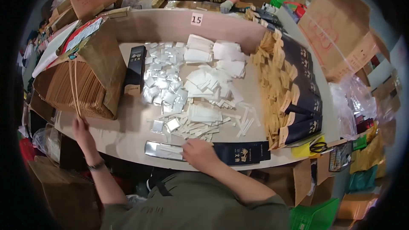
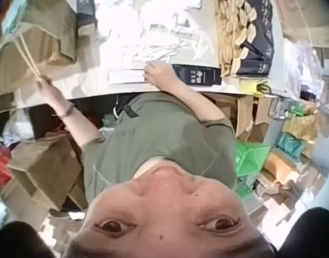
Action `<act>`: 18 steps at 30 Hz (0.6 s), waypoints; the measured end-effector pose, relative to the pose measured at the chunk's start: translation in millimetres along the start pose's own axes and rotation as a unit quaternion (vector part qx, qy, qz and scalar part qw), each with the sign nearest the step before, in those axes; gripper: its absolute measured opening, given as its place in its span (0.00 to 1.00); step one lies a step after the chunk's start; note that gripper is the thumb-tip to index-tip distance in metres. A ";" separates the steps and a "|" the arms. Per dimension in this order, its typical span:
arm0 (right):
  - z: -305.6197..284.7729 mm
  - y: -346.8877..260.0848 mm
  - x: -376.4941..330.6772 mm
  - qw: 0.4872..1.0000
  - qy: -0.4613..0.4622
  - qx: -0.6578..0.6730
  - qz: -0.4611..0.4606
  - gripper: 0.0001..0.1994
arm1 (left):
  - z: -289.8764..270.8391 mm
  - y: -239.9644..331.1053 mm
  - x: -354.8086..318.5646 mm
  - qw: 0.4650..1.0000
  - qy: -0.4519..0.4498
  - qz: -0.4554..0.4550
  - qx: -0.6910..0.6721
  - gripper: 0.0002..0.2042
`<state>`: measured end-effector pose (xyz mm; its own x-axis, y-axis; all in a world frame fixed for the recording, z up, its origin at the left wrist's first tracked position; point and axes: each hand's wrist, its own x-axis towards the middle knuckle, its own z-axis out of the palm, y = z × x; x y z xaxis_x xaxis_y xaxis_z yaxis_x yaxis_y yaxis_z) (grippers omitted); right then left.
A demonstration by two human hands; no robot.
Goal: Placing small white packets into brown paper bags using a metal guide tool to assist.
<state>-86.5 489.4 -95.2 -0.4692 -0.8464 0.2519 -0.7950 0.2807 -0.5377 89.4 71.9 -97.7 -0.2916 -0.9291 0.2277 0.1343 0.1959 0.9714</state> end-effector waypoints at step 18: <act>-3.4 15.5 -25.6 0.998 -0.051 -0.008 -0.035 0.19 | 127.1 14.7 -187.9 0.845 -0.467 0.117 0.232 0.05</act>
<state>-88.1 516.9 -107.2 -0.3705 -0.9059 0.2050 -0.8316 0.2252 -0.5076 25.8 289.1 -117.6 -0.9582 -0.2362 0.1612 -0.0301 0.6440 0.7644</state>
